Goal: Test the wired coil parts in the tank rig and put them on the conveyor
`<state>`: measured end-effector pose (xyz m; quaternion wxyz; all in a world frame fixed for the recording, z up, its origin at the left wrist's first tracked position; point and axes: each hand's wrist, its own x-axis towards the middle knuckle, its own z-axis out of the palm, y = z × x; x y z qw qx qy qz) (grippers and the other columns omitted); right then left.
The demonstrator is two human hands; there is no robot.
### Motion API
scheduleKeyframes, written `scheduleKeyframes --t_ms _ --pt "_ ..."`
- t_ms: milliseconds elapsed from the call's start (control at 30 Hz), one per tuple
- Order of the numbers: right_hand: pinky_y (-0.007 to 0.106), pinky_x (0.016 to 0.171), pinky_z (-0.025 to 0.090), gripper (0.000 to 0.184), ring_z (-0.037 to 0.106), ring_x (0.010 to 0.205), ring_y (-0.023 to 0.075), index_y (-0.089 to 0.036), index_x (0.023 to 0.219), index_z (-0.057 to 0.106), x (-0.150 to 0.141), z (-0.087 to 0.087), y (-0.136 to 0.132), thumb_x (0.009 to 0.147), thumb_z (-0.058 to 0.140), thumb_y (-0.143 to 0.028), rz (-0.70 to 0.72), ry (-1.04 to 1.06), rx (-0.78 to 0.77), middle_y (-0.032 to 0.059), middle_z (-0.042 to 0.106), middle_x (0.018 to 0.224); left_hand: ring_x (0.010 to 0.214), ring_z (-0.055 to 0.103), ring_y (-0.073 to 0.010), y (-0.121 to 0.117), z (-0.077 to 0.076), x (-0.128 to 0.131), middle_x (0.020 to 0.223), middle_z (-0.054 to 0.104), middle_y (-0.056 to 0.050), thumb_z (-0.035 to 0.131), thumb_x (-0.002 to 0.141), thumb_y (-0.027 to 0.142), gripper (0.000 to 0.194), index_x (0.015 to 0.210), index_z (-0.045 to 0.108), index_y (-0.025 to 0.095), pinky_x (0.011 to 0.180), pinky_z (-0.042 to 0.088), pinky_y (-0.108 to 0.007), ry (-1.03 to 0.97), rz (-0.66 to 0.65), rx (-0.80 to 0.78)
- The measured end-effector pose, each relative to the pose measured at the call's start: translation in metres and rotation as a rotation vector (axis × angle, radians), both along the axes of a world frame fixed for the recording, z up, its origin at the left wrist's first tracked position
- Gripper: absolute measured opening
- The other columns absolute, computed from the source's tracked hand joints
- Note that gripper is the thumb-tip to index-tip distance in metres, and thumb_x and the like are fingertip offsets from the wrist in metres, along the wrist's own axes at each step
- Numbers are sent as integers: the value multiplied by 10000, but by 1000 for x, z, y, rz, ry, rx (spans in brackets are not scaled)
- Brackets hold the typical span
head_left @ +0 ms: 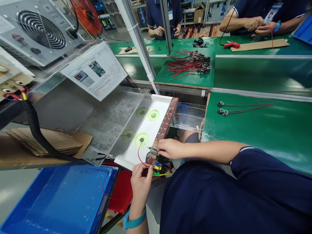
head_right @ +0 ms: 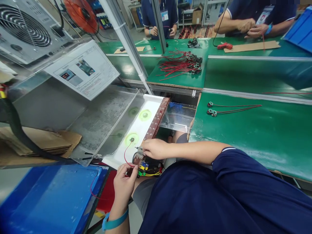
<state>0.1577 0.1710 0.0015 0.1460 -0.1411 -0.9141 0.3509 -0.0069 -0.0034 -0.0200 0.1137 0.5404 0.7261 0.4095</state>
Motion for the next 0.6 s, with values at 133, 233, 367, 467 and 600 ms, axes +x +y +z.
scheduleKeyframes --t_ms 133,233,367,467,600 --pt "288 833 466 65 603 875 174 -131 892 672 24 2 27 912 611 -137 -113 24 -35 81 653 915 819 567 -226 3 2 -1 794 640 -38 660 880 321 164 749 619 231 745 439 -337 55 -42 -3" --pt "281 805 462 62 603 838 167 -140 856 673 45 1 42 899 629 -142 -231 0 -42 64 649 863 818 564 -228 5 3 -2 805 645 -44 654 884 305 144 765 621 231 735 439 -336 92 -70 2" --pt "279 793 454 89 606 805 159 -155 834 680 75 -2 58 902 622 -160 -354 -34 -36 49 658 832 819 567 -232 6 5 -2 814 646 -49 652 887 308 134 782 619 231 755 441 -347 121 -95 19" --pt "275 775 454 103 603 782 154 -162 829 686 97 -7 68 900 613 -177 -426 -35 -15 47 660 828 830 573 -233 9 7 -1 832 650 -52 645 894 294 115 802 620 229 765 445 -348 146 -118 29" --pt "278 767 466 117 607 774 159 -171 841 690 124 -19 76 895 587 -177 -507 3 41 53 657 816 846 578 -227 13 7 -2 846 658 -48 639 900 255 67 840 622 232 771 448 -344 192 -151 38"
